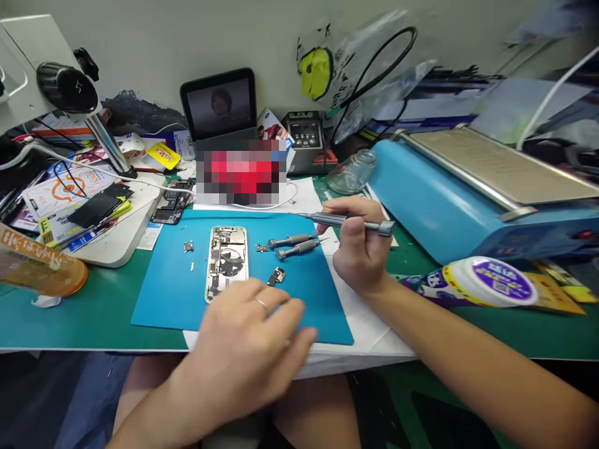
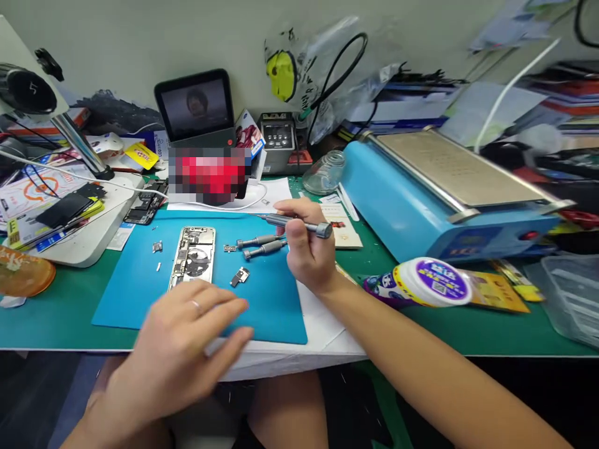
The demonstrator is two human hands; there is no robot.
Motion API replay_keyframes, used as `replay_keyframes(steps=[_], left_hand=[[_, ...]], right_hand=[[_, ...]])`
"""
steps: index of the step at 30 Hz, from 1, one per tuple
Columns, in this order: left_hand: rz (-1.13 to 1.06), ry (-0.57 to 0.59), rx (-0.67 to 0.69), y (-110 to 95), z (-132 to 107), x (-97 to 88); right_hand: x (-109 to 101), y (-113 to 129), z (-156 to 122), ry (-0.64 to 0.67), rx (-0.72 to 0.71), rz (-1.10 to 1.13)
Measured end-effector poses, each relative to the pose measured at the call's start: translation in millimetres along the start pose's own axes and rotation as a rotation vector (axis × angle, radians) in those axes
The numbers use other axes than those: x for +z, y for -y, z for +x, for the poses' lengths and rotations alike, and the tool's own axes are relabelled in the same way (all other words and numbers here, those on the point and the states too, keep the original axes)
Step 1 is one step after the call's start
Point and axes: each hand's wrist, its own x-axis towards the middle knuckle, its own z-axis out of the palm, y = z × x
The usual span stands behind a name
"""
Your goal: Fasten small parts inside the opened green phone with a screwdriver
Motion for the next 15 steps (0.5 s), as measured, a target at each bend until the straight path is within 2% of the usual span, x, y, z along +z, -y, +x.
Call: replay_keyframes(steps=[1,3,4,7,8,9,11,15], left_hand=[[-0.012,-0.021,-0.038,9.0,-1.9,-8.6],[-0.048,-0.197,-0.214,28.3,-7.0,-24.1],[-0.048,-0.195,-0.267,37.8,-9.6,-30.1],[-0.029,-0.145,-0.369,61.9,-16.9,-39.2],[-0.031,-0.145,-0.397,67.5,-19.3,-39.7],[-0.036,-0.151,-0.418,71.6,-21.9,-39.6],[-0.051,-0.147,-0.446,76.1,-27.6,-38.0],[-0.013,-0.106,-0.478,80.1,-37.8,-32.1]], right_hand=[[0.0,3.2,2.1,0.001,-0.036,-0.034],[1.3,16.7,11.1,0.026,-0.126,-0.094],[3.0,26.7,18.0,0.069,-0.165,-0.122],[12.5,58.7,43.3,0.353,-0.381,-0.079],[16.3,66.3,50.8,0.484,-0.392,-0.089],[19.7,70.9,56.9,0.55,-0.417,-0.157],[23.4,69.7,62.9,0.641,-0.443,-0.27],[15.3,42.9,57.2,0.824,-0.39,-0.435]])
